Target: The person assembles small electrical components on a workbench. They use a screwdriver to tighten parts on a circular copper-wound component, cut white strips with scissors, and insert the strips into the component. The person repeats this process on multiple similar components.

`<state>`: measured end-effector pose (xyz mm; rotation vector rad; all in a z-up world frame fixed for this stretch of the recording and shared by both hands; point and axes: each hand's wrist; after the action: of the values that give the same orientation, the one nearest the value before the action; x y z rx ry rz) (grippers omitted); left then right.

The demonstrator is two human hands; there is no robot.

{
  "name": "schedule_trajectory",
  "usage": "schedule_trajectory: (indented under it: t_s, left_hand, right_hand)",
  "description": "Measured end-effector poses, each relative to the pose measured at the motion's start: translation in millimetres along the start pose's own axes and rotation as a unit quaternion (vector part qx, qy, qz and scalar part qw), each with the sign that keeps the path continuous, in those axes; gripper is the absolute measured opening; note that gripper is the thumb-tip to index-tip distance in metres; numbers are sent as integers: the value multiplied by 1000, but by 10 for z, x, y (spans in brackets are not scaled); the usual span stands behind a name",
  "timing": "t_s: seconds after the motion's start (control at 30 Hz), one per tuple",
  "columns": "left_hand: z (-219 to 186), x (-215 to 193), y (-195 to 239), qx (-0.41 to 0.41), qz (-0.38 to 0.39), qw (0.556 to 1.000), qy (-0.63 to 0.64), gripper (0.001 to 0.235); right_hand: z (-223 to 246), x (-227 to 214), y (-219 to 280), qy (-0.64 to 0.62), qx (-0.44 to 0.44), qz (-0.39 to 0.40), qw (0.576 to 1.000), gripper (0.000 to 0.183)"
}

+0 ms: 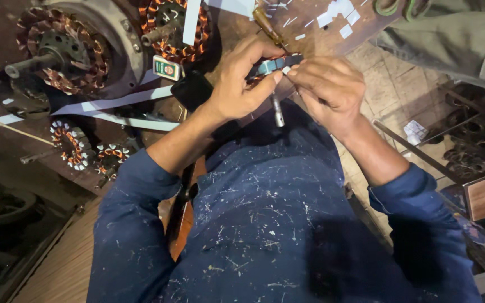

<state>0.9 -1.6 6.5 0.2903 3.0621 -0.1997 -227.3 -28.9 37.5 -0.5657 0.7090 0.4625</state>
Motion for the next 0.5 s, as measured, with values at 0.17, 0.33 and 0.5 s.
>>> schedule_trajectory:
  t_s: [0.17, 0.33, 0.5]
  left_hand:
    - [15, 67, 32, 1, -27, 1000, -8, 29]
    - [18, 176, -13, 9, -27, 999, -30, 30]
    - [-36, 114, -14, 8, 15, 1000, -20, 33]
  right_hand:
    - [59, -72, -101, 55, -41, 30, 997, 28]
    - [29, -182, -56, 120, -59, 86, 987, 35]
    - [54, -220, -75, 19, 31, 89, 995, 33]
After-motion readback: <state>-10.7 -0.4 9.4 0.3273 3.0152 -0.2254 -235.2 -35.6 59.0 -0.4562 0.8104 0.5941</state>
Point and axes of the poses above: each hand's wrist, its own y-axis away from the middle knuckle, its own x-axis out of the palm, z = x × y, and after that the axes turned 8 degrees about y, right-handed
